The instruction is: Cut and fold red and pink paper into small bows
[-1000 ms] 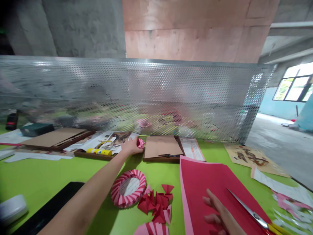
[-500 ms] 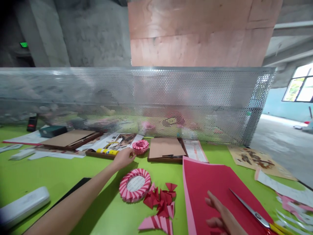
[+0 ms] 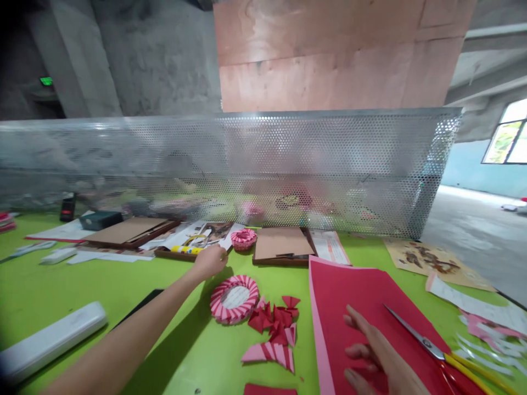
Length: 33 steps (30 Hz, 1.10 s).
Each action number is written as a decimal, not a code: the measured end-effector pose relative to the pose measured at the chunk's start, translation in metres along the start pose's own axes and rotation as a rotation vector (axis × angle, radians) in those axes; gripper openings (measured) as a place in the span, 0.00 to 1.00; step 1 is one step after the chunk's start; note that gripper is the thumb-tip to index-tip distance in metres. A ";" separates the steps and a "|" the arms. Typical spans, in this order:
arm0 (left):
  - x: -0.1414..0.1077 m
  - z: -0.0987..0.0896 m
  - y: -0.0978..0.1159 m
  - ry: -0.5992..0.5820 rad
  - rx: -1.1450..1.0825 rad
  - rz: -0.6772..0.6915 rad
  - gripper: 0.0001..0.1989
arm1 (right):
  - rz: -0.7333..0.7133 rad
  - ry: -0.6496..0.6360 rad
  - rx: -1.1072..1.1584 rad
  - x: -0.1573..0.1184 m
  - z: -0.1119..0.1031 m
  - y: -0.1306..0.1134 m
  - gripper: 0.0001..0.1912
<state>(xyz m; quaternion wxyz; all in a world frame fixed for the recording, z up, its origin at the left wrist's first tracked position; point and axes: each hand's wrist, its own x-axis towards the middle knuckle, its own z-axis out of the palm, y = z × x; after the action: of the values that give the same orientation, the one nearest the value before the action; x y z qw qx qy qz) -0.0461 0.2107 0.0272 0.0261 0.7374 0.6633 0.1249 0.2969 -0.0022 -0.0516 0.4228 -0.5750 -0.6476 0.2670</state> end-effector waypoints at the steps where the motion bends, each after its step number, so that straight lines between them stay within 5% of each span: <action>1: -0.007 -0.005 -0.003 0.008 -0.025 -0.004 0.14 | -0.005 0.003 -0.020 0.000 -0.002 -0.008 0.30; 7: -0.062 -0.022 -0.007 0.065 -0.290 0.010 0.13 | 0.011 -0.147 -0.131 -0.004 -0.005 -0.056 0.22; 14: -0.115 -0.013 0.022 0.055 -0.569 0.058 0.16 | -0.131 -0.248 -0.250 -0.009 0.013 -0.093 0.18; 23: -0.139 0.001 0.048 0.024 -0.612 0.231 0.11 | -0.265 -0.315 -0.322 -0.008 0.042 -0.092 0.20; 33: -0.145 0.005 0.032 0.188 -0.574 0.200 0.11 | -0.236 -0.386 -0.497 -0.006 0.051 -0.088 0.30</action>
<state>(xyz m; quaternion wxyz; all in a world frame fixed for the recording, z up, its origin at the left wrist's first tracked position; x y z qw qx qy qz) -0.0266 0.0643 0.0076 0.1594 0.7468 0.5245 0.3766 0.2074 -0.0186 -0.0053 0.1672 -0.5206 -0.8230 0.1542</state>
